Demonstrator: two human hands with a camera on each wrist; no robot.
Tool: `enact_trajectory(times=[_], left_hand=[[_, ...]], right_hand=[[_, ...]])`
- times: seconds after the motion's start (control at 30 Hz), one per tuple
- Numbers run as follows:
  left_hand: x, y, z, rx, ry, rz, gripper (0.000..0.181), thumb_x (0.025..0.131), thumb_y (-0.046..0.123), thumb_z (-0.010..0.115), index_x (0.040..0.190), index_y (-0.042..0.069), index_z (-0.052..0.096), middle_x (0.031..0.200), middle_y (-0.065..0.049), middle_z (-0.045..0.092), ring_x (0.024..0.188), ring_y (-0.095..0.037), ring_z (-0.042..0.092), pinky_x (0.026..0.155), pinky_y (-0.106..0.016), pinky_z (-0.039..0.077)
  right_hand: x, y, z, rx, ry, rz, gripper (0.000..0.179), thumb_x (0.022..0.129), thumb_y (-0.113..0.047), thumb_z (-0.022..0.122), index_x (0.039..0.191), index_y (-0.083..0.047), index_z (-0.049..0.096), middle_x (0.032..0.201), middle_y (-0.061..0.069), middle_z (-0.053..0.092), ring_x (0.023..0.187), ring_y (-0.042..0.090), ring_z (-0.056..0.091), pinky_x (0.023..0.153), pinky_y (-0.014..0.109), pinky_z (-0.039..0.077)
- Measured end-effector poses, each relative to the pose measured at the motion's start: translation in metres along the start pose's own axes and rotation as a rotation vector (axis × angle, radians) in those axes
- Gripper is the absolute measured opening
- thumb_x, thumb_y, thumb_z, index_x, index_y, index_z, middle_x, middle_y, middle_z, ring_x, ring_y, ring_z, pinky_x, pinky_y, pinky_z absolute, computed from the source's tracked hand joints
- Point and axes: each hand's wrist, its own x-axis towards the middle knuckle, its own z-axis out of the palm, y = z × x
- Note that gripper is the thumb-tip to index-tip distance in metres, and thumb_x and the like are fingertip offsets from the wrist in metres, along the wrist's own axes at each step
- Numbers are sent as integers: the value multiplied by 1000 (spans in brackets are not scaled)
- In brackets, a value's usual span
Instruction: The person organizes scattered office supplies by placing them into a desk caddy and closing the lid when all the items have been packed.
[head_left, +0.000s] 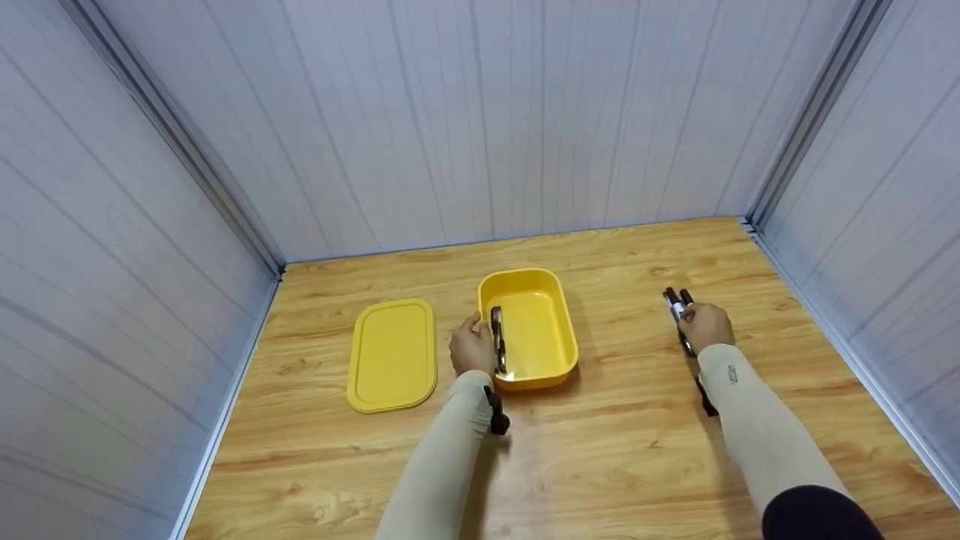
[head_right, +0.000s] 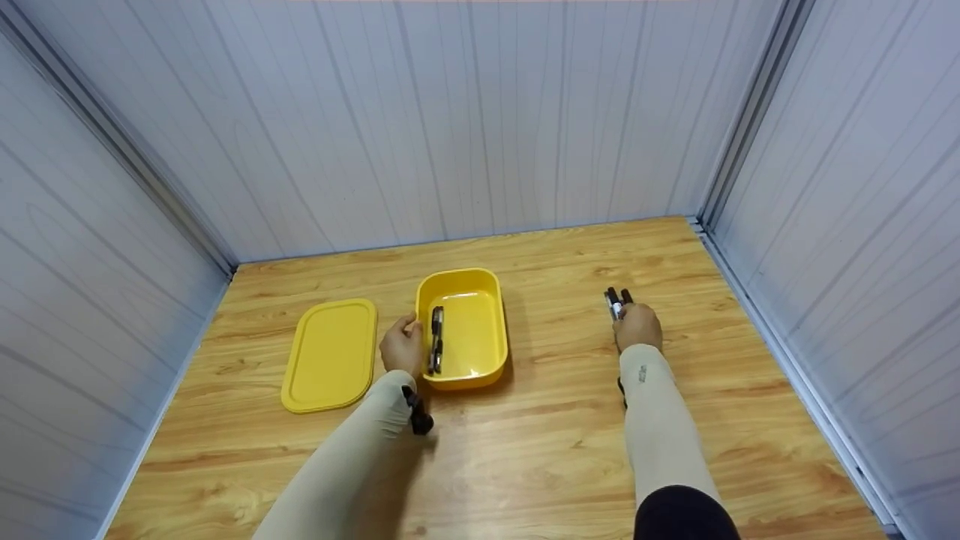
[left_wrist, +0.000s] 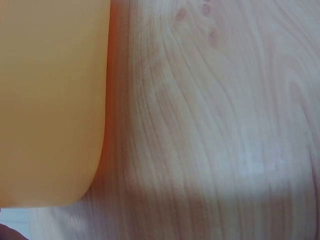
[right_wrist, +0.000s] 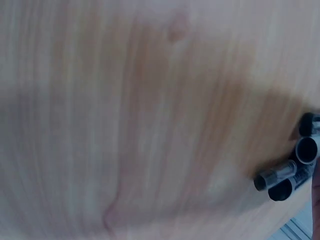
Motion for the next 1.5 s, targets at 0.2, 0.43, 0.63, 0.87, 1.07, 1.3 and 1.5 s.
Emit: enact_trajectory(times=[0.2, 0.43, 0.63, 0.87, 1.07, 1.3, 1.5], left_hand=[[2, 0, 0, -1, -16, -5, 31, 98, 22, 59, 127, 18, 68, 82, -3, 66, 65, -17, 59, 59, -35, 46], [1, 0, -1, -14, -28, -6, 31, 98, 21, 59, 128, 17, 67, 77, -2, 65, 60, -16, 58, 54, -32, 44], [1, -2, -2, -7, -17, 5, 31, 98, 21, 60, 127, 17, 68, 81, -3, 67, 63, -17, 60, 57, -34, 45], [2, -3, -1, 7, -7, 18, 30, 97, 22, 61, 125, 17, 69, 83, -4, 69, 69, -19, 63, 64, -39, 49], [1, -2, -1, -1, -23, 2, 30, 97, 22, 59, 126, 18, 69, 87, -4, 70, 72, -19, 64, 66, -39, 50], [1, -2, -1, -11, -29, 10, 30, 98, 21, 59, 126, 17, 68, 88, -4, 69, 73, -17, 63, 65, -37, 50], [1, -2, -1, 8, -15, 29, 30, 97, 21, 59, 125, 15, 69, 87, -5, 68, 72, -18, 62, 63, -37, 48]], right_hand=[[0, -2, 2, 3, -25, -22, 23, 94, -7, 60, 109, 7, 68, 101, 28, 67, 90, 40, 65, 77, 51, 51], [1, -6, 8, -37, -77, -41, 26, 94, -9, 59, 111, 9, 68, 106, 32, 66, 96, 46, 64, 81, 54, 51], [3, -6, 10, -86, -58, -60, 22, 93, -7, 61, 106, 7, 70, 101, 30, 68, 92, 44, 66, 78, 53, 51], [3, -8, 9, -108, -59, -57, 15, 91, -6, 64, 98, 6, 70, 96, 27, 69, 86, 41, 66, 74, 52, 50], [4, -7, 11, -130, -57, -34, 14, 91, -7, 64, 93, 6, 69, 88, 25, 68, 81, 39, 66, 70, 50, 49], [6, -11, 13, -172, -65, -7, 16, 91, -7, 63, 85, 5, 70, 83, 24, 69, 77, 38, 66, 68, 50, 50], [7, -13, 15, -163, -68, 10, 21, 89, -10, 66, 72, 0, 67, 78, 20, 68, 68, 31, 62, 63, 47, 49]])
